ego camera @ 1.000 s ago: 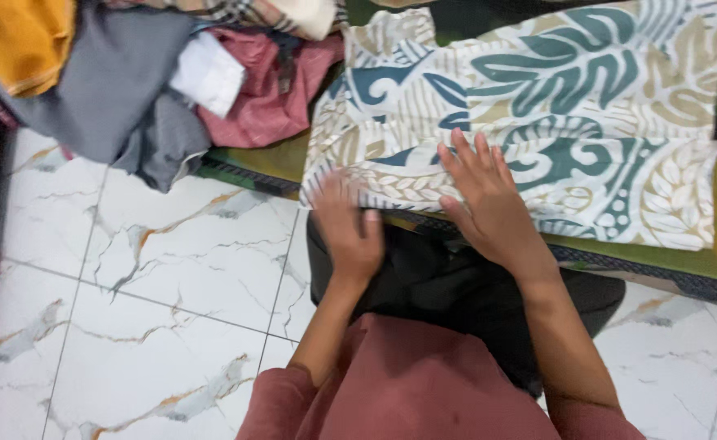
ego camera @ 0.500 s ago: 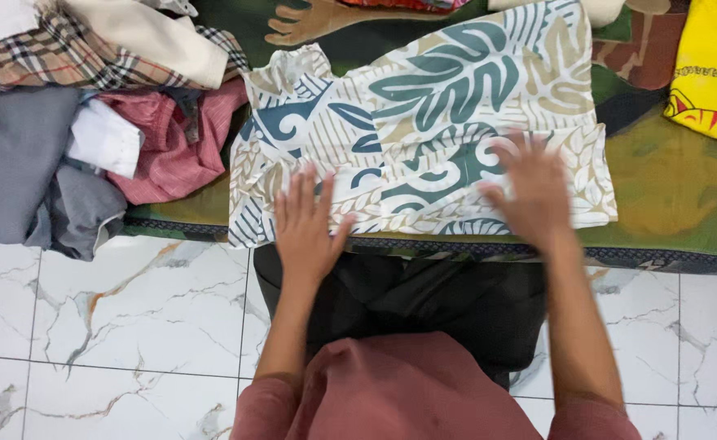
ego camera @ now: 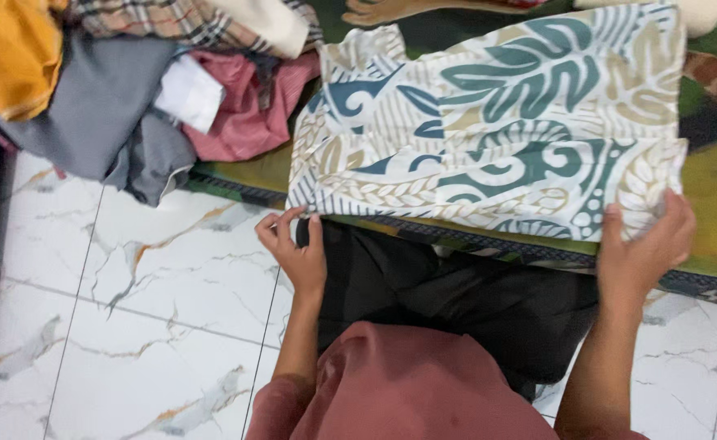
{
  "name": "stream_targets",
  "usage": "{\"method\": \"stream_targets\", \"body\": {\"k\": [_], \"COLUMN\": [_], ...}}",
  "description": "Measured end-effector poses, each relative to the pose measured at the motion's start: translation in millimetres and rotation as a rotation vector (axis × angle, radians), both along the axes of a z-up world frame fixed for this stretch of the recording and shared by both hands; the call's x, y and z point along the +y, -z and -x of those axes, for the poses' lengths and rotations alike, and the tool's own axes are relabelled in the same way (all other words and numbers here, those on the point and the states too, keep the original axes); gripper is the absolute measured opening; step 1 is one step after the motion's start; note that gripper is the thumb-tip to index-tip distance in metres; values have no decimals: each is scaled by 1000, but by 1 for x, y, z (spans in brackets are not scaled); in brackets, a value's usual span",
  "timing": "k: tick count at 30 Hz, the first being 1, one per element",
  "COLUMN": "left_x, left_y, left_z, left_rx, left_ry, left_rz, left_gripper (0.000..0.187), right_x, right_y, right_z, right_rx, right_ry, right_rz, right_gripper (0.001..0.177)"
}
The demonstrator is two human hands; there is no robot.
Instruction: The person picks up clothing items from a pile, spreads them out on a surface, and folds them into flat rectangular shapes by hand.
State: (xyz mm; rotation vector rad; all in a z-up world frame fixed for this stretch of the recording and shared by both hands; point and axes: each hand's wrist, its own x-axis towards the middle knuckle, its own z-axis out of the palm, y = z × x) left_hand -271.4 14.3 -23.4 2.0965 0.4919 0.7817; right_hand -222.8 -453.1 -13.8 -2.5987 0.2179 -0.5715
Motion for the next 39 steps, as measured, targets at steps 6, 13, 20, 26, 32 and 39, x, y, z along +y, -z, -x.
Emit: {"method": "stream_targets", "body": {"k": [6,13,20,26,32,39], "left_x": [13,43,32,-55,-122,-105], "left_y": [5,26,15,-40,-32,-33], "left_z": [1,8,6,-13,-98,-84], "left_rx": [100,53,165,-103,143,80], "left_ry": [91,412,195,388,723,776], "left_rz": [162,917,482,-120,-473,-618], "left_gripper": [21,14,15,28,57,74], "right_x": [37,98,98,113,166,50], "right_y": [-20,-44,-58,-77,-52,-50], "right_z": [10,-1,-5,-30,-53,-73], "right_rx": [38,200,233,64,127,277], "right_ry": [-99,-463,-473,-630,-798,-559], "right_rz": [94,85,20,-76,268,305], "right_gripper": [55,59,52,43,57,75]}}
